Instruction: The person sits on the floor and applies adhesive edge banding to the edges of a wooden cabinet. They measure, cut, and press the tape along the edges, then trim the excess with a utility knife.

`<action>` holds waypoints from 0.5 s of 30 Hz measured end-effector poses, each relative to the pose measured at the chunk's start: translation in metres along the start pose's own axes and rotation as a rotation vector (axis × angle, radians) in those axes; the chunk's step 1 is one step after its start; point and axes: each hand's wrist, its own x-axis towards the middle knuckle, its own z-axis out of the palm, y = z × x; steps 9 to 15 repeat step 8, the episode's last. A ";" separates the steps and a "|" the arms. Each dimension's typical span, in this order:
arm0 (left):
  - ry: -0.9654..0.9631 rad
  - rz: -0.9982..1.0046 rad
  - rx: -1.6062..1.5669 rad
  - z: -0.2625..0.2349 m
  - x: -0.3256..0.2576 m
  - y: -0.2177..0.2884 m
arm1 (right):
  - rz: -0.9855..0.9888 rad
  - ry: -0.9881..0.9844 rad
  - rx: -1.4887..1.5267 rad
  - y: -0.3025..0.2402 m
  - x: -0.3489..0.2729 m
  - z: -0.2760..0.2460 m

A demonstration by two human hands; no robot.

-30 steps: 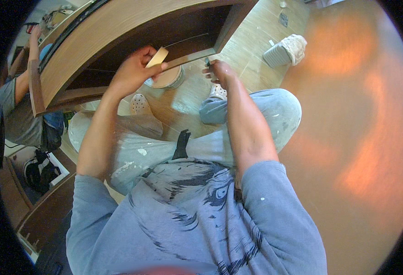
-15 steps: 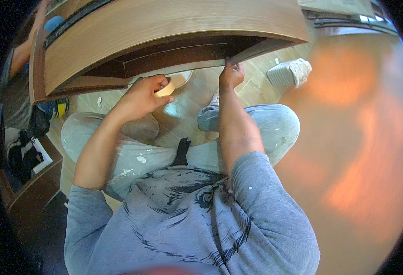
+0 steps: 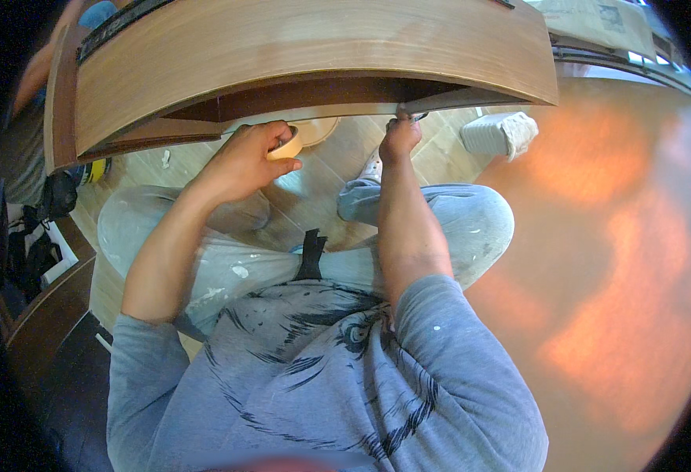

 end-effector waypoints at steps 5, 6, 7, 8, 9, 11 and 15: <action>0.041 0.059 -0.006 0.001 0.003 -0.004 | 0.047 0.016 0.008 0.001 0.003 -0.006; 0.045 0.060 -0.009 0.002 0.003 -0.005 | 0.072 0.004 0.034 0.002 0.005 -0.011; 0.054 0.055 -0.008 0.003 0.003 -0.005 | 0.098 -0.005 0.071 0.004 0.008 -0.015; 0.068 0.048 0.006 0.003 0.003 -0.007 | 0.135 -0.108 0.019 0.002 0.011 -0.024; 0.068 0.048 0.006 0.003 0.003 -0.007 | 0.135 -0.108 0.019 0.002 0.011 -0.024; 0.068 0.048 0.006 0.003 0.003 -0.007 | 0.135 -0.108 0.019 0.002 0.011 -0.024; 0.068 0.048 0.006 0.003 0.003 -0.007 | 0.135 -0.108 0.019 0.002 0.011 -0.024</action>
